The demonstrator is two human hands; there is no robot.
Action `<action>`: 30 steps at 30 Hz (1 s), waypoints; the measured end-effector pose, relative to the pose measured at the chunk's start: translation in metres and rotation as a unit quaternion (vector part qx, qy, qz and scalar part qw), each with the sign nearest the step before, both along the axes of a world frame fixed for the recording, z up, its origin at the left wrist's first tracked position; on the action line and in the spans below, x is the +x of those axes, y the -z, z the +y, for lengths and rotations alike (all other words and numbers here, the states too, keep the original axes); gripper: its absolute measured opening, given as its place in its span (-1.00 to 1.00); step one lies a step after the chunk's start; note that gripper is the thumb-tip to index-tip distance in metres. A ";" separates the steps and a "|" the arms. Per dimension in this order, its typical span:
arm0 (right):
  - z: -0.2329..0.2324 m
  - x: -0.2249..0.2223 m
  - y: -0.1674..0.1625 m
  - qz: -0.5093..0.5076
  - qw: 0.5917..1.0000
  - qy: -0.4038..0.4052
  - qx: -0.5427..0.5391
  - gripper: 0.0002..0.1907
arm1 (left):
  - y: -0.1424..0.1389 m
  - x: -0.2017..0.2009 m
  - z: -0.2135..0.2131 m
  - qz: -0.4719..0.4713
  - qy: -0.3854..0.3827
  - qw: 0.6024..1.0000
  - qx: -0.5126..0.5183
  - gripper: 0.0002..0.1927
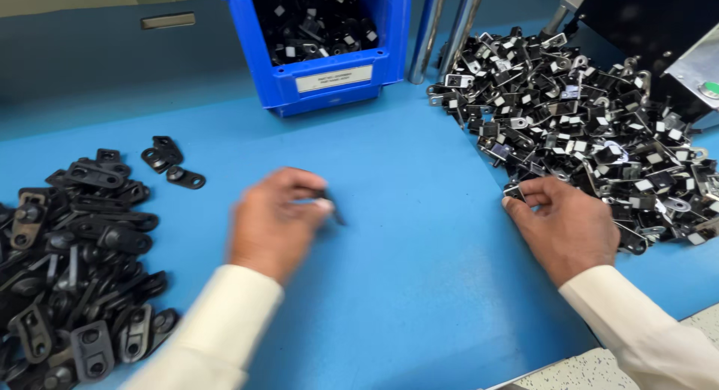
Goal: The person repeatedly picks a black plastic housing and a metal electrical terminal, inserts the terminal into the housing, and places the assembled unit into a blue bin. The process is repeated continuously with both hands manipulating the parts on a blue workbench.
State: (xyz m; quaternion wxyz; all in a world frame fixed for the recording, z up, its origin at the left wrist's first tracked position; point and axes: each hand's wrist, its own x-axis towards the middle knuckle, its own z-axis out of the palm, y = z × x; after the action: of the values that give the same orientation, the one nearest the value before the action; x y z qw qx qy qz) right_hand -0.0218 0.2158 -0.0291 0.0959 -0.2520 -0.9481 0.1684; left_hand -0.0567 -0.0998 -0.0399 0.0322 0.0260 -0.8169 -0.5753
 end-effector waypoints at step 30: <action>-0.055 0.050 0.022 0.201 0.936 -0.286 0.044 -0.73 | -0.036 0.054 0.032 -0.199 -0.057 0.972 -0.113 -0.61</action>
State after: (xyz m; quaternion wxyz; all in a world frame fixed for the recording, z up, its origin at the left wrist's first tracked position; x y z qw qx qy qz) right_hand 0.0279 0.1612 -0.0508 0.2435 0.0734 -0.9475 0.1940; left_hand -0.0027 -0.0677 -0.0034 -0.0961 0.1827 -0.8639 -0.4595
